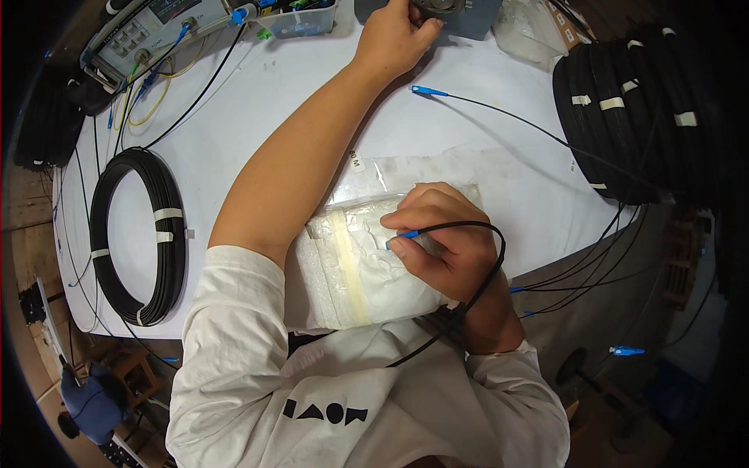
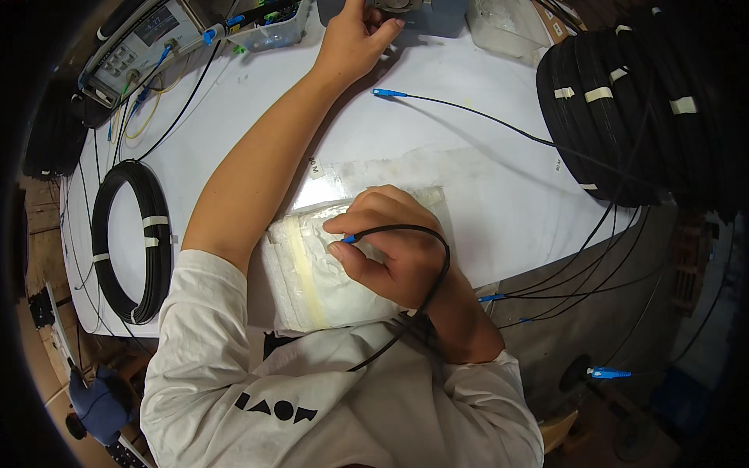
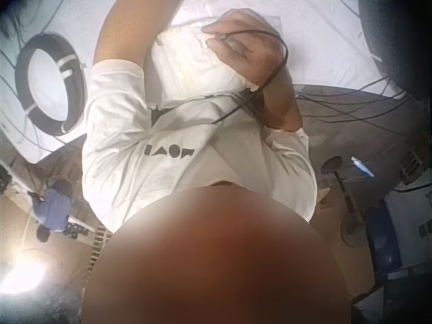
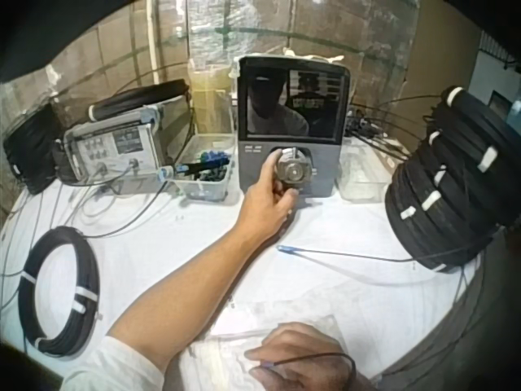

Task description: Measure and test optical fiber cables using a probe and electronic testing equipment.

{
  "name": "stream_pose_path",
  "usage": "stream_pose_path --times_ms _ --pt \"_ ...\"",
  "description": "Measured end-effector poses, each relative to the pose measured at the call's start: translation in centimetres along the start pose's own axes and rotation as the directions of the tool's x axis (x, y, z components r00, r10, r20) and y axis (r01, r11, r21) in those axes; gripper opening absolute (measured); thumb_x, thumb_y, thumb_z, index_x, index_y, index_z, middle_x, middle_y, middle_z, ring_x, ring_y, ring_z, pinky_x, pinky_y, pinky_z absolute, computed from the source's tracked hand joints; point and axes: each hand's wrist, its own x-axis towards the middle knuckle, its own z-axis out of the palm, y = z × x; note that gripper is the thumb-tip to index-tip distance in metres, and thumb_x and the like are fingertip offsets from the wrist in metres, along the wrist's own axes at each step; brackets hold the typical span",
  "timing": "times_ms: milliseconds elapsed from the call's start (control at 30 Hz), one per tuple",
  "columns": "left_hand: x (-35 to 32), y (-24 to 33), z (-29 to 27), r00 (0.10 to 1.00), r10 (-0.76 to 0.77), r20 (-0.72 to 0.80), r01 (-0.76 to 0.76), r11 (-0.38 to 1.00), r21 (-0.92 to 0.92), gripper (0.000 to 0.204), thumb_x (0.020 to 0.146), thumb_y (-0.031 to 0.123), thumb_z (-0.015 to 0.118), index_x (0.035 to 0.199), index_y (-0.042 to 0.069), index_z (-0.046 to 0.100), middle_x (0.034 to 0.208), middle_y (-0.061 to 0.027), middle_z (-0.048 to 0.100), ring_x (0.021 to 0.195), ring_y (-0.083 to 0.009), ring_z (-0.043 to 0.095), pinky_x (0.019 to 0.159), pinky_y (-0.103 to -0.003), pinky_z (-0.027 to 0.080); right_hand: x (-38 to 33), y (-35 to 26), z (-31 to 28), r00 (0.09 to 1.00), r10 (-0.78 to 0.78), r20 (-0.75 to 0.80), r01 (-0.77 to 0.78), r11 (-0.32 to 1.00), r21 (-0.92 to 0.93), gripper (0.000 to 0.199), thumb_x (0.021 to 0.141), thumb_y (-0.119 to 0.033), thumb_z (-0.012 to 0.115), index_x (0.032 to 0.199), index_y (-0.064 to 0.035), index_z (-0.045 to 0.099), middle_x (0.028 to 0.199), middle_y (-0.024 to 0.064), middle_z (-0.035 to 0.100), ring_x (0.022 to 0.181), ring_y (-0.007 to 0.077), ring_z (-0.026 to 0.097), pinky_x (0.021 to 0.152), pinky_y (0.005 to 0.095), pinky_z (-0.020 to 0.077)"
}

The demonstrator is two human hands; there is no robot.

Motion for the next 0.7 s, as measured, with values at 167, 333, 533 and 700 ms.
stream_pose_path --times_ms 167,333,533,700 --pt "-0.1 0.2 0.0 1.0 -0.02 0.002 0.02 0.999 0.029 0.083 0.098 0.016 0.072 0.169 0.016 0.029 0.09 -0.0139 0.064 0.078 -0.0265 0.065 0.078 -0.036 0.055 -0.1 0.1 0.0 1.0 0.001 -0.007 -0.001 1.0 0.0 0.021 0.077 0.002 0.083 0.097 -0.0019 0.076 0.089 0.0099 0.071 0.08 0.0296 0.067 0.071 0.0392 0.0527" --pt "0.0 0.3 0.0 0.999 -0.046 0.011 0.045 0.999 0.027 0.084 0.098 0.016 0.072 0.169 0.016 0.029 0.091 -0.0146 0.065 0.078 -0.0268 0.066 0.078 -0.036 0.055 -0.2 0.0 -0.1 1.0 0.006 -0.003 -0.006 1.0 -0.013 0.021 0.077 0.002 0.083 0.097 -0.0016 0.076 0.09 0.0098 0.071 0.08 0.0291 0.067 0.071 0.039 0.0528" --pt "-0.1 0.5 -0.3 0.998 -0.062 0.025 0.061 0.998 0.024 0.083 0.098 0.016 0.071 0.169 0.016 0.028 0.092 -0.0145 0.067 0.079 -0.0271 0.067 0.079 -0.037 0.056 -0.1 0.1 0.0 1.0 0.016 0.004 -0.016 1.0 0.0 0.02 0.077 0.002 0.083 0.096 -0.0015 0.076 0.09 0.0095 0.072 0.081 0.029 0.067 0.071 0.039 0.0525" --pt "-0.2 1.1 -0.4 0.997 -0.075 0.027 0.074 0.996 0.047 0.082 0.098 0.016 0.07 0.169 0.016 0.028 0.093 -0.0152 0.067 0.079 -0.0272 0.067 0.079 -0.037 0.056 -0.1 0.0 0.0 1.0 0.005 0.003 -0.005 1.0 -0.011 0.02 0.077 0.001 0.083 0.096 -0.0014 0.076 0.09 0.0094 0.071 0.081 0.029 0.067 0.072 0.0392 0.0524"
